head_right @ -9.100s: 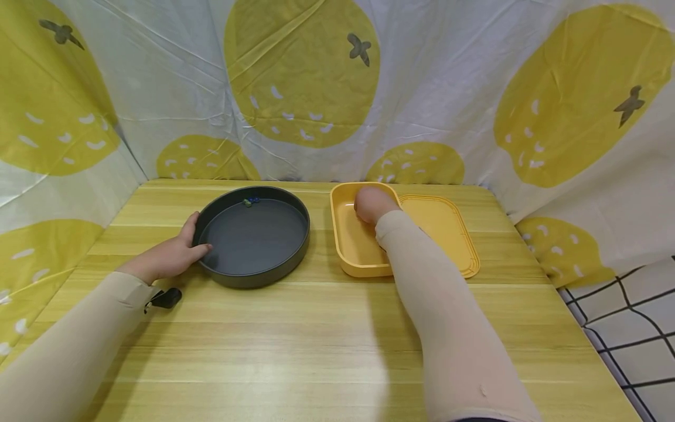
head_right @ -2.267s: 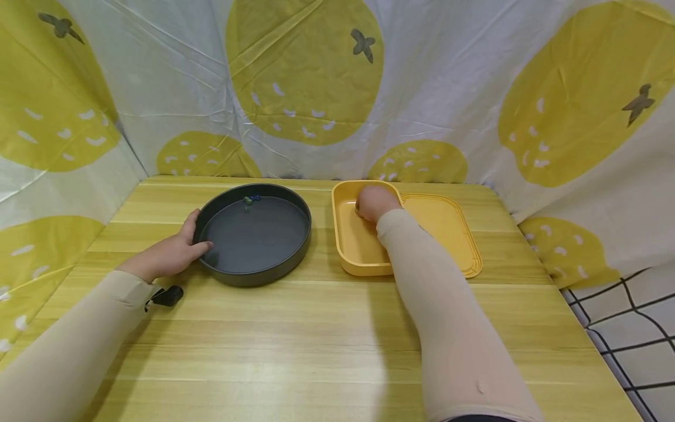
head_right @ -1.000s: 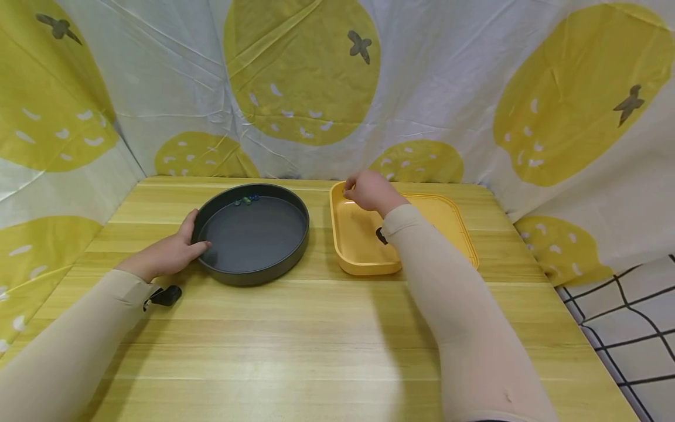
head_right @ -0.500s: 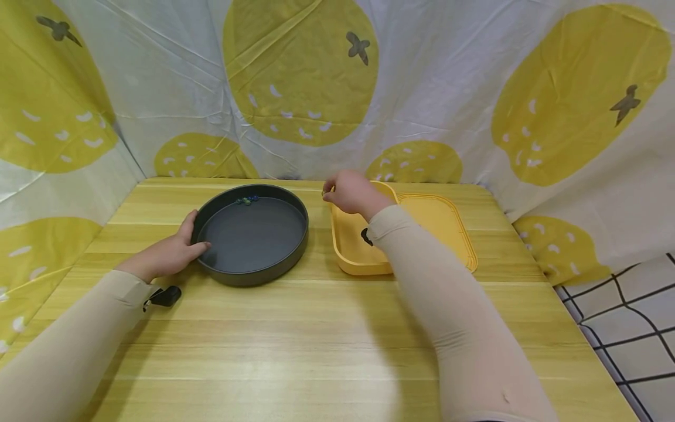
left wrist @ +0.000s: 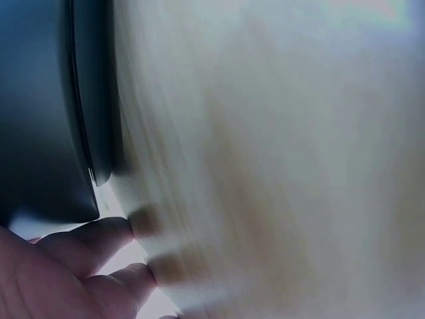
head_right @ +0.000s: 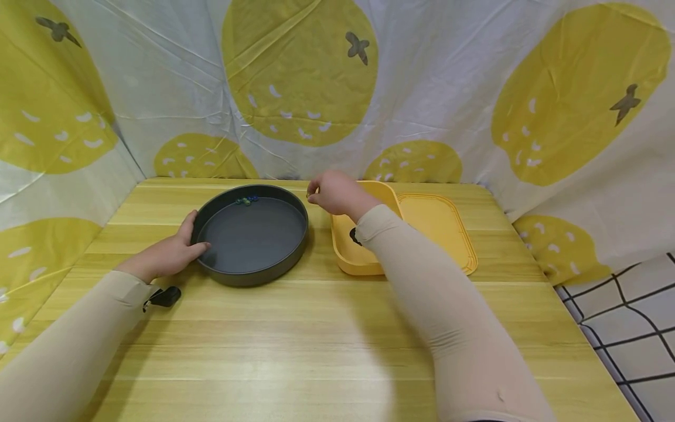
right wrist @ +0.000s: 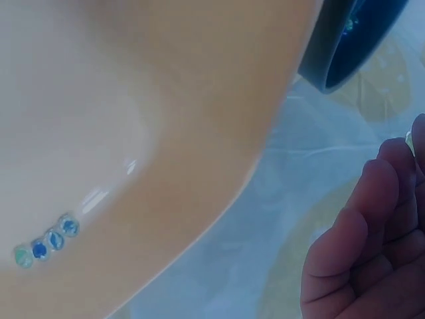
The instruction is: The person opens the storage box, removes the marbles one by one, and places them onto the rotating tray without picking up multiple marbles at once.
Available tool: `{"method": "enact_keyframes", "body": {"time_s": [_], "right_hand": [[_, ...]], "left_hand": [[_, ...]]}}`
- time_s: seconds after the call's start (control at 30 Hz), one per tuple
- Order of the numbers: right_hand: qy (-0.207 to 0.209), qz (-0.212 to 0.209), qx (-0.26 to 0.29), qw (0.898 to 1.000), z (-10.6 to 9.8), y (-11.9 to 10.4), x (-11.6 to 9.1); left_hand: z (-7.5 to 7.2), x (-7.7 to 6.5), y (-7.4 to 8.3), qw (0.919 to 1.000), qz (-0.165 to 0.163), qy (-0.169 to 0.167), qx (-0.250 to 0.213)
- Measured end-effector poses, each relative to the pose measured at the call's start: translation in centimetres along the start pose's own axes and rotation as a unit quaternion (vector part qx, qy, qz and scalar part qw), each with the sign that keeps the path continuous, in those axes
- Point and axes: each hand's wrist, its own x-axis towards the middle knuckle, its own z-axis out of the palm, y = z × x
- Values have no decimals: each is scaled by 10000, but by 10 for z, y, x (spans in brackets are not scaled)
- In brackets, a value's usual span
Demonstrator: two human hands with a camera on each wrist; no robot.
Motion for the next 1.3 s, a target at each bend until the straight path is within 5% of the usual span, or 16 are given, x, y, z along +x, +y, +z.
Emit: {"method": "enact_keyframes", "body": {"time_s": [1.3], "right_hand": [[-199,-645,-597,9959,13,-35,11]], "left_hand": [[0,-2,1,10000,34,64,-3]]}}
